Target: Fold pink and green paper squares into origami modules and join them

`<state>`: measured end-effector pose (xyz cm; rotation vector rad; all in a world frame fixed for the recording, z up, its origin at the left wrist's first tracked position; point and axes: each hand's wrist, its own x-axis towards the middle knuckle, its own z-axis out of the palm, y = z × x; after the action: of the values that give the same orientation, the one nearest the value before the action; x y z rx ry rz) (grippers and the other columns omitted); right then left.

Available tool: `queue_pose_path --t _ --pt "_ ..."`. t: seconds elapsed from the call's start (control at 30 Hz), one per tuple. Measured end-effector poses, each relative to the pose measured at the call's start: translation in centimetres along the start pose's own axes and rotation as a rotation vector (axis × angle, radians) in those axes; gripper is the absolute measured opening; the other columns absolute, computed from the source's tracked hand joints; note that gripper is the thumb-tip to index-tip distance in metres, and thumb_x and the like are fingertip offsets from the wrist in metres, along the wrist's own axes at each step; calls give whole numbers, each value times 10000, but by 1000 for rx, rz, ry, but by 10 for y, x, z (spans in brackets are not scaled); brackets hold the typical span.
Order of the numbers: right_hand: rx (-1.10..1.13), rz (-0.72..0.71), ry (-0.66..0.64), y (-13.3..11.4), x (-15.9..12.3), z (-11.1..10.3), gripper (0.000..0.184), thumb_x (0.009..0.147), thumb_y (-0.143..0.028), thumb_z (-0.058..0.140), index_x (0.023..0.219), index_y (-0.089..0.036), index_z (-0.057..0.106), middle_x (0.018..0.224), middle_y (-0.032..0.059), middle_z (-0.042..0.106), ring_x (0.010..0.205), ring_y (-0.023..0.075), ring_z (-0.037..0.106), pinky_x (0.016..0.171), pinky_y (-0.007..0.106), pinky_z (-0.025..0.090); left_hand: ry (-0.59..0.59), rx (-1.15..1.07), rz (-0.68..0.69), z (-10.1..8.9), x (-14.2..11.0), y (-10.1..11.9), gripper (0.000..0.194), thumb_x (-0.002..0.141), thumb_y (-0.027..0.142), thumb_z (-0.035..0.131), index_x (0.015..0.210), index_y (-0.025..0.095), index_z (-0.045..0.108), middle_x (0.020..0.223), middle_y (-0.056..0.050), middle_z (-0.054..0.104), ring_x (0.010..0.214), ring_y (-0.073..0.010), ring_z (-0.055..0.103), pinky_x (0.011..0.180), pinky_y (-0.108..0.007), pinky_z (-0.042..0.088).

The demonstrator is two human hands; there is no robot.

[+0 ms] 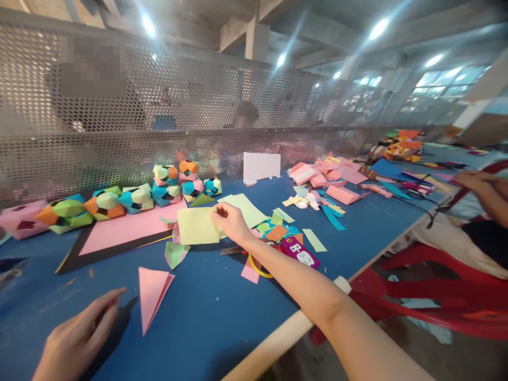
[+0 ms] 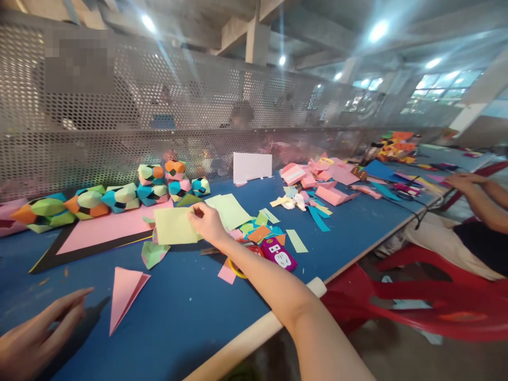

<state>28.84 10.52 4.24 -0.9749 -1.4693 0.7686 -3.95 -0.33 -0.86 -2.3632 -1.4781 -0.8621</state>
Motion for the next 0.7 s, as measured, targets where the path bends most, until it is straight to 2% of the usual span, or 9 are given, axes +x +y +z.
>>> queue_pose_path --t 0.1,0.17,0.33,0.47,0.57,0.7 --pt "7 12 -42 -3 -4 4 196 732 -371 559 698 -182 523 657 -35 496 611 102 450 599 232 380 26 -32 -53 -5 1 8 588 881 292 454 1302 675 304 632 163 698 495 -158 684 446 -200 518" --pt "10 13 -77 -5 -6 6 223 751 -393 554 687 -183 508 642 -42 470 597 96 427 582 227 362 12 -52 -22 -9 2 14 592 878 279 458 1295 676 317 639 164 698 510 -165 688 491 -221 537" --pt "-44 -37 -170 -10 -17 15 224 813 -387 515 727 -181 498 673 -41 462 621 92 414 587 221 350 -19 -90 173 -11 0 20 563 860 197 505 1323 507 424 790 78 752 603 -191 714 586 -247 565" --pt "-102 -111 -239 -13 -27 23 218 852 -360 493 730 -179 494 695 -38 467 652 93 429 622 219 358 -39 -187 296 -5 -4 20 459 841 159 524 1224 413 541 807 39 755 589 -188 705 577 -244 552" --pt "-152 -150 -335 -18 -34 28 194 876 -332 485 782 -168 531 730 -20 523 677 98 466 639 216 365 -40 -261 230 -2 -7 21 364 838 193 515 1118 406 609 825 40 754 653 -201 717 631 -258 557" --pt "-210 -191 -458 -28 -48 34 174 895 -288 490 799 -161 559 751 -2 575 683 96 502 647 203 371 -29 -282 -88 -4 -10 24 201 813 384 555 997 383 636 844 62 742 710 -193 711 627 -236 534"
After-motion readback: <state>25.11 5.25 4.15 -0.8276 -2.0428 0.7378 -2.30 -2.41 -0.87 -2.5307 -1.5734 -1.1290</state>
